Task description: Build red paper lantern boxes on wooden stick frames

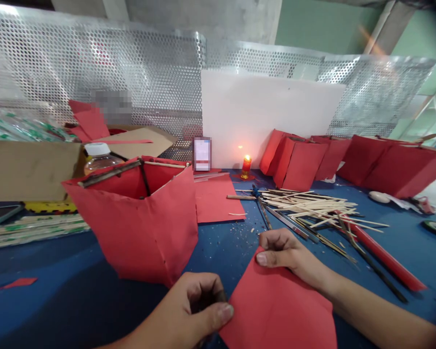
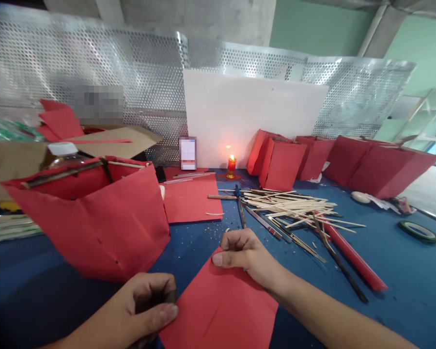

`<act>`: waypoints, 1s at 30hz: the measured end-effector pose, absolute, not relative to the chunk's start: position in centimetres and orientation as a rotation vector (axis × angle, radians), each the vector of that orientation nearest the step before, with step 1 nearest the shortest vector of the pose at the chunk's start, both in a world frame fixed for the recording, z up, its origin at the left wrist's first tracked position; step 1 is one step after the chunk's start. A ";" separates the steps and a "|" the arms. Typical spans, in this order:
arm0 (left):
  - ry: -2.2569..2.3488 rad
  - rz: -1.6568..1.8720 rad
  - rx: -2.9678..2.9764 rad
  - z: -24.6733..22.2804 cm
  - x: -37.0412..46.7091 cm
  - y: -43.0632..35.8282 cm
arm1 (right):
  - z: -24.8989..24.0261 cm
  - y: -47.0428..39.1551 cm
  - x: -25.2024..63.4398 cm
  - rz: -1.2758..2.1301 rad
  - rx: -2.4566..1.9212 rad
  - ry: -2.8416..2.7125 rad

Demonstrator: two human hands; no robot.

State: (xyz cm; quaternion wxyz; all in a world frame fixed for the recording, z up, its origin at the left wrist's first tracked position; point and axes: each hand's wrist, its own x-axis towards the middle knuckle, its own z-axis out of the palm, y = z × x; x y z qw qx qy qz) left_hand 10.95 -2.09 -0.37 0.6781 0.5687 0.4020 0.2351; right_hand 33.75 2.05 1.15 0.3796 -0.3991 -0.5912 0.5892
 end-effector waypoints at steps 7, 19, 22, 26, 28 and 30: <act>0.929 0.520 1.519 -0.3 10.6 -2.0 | 1.1 2.4 34.0 1.547 -0.981 -1.502; 0.880 0.387 1.530 -0.3 10.5 -2.6 | 0.2 2.1 33.1 1.674 -0.975 -1.465; 0.861 0.395 1.523 -0.1 10.4 -2.8 | 0.1 1.4 32.6 1.703 -0.945 -1.464; 0.768 0.476 1.497 -1.7 10.8 -2.5 | -0.3 0.3 31.3 1.750 -0.886 -1.503; 0.838 0.555 1.511 -2.9 10.8 -2.1 | -0.5 0.0 31.0 1.786 -0.863 -1.529; 0.986 0.675 1.533 -3.7 10.7 -1.7 | -0.6 0.1 30.9 1.790 -0.867 -1.545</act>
